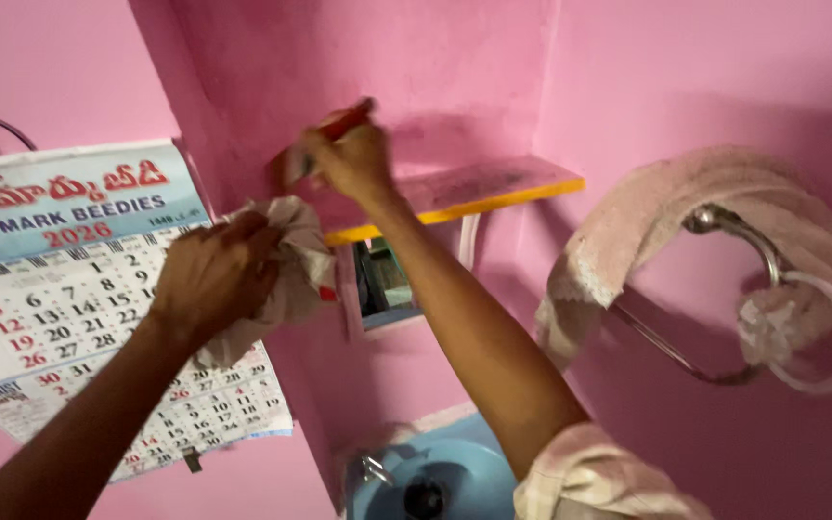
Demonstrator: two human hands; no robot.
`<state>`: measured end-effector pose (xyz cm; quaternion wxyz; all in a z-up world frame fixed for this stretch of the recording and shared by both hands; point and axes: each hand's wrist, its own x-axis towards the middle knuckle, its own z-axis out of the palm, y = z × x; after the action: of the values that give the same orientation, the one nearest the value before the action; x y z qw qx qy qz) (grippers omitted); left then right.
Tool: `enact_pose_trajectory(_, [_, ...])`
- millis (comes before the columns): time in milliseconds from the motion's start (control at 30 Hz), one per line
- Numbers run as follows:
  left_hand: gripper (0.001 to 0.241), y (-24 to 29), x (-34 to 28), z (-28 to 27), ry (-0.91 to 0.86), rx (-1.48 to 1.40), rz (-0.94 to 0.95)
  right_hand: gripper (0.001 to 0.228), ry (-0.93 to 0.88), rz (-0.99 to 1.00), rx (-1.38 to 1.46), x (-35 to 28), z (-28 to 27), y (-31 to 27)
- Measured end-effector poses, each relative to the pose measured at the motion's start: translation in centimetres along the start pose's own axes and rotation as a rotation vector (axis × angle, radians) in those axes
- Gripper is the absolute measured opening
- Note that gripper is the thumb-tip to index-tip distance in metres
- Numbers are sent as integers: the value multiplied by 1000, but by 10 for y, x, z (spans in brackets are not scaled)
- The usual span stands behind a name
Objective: The person scrubs a pink wall above a yellow shelf using a brush and a cloth. They then wipe the shelf and the wall with a cloth, rinse the cloth in a sink, and continue scrubbing the wall with a sponge.
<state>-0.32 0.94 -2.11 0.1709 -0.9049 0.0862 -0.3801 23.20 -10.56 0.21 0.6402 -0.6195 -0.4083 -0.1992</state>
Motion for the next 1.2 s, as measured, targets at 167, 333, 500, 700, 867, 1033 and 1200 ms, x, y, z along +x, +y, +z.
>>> enact_pose_trajectory(167, [27, -13, -24, 6, 154, -77, 114, 14, 211, -250, -633, -1, -22, 21])
enact_pose_trajectory(333, [21, -5, -28, 1, 89, -115, -81, 23, 143, 72, -136, -15, -24, -10])
enact_pose_trajectory(500, [31, 4, -11, 9, -110, 40, -328, 18, 228, -417, -553, -21, -10, 7])
enact_pose_trajectory(700, [40, 8, -7, 5, 302, 176, 60, 31, 230, 141, -369, 10, -53, -19])
enact_pose_trajectory(867, [27, 18, 18, -4, -264, 164, -177, 20, 93, -111, -689, -15, -5, -18])
enact_pose_trajectory(1033, [22, 13, 16, 13, -66, 144, -159, 23, 349, 39, -738, 10, -76, -12])
enact_pose_trajectory(1200, [18, 4, 13, 30, 15, 44, -264, 33, 56, -26, -166, -15, -8, -4])
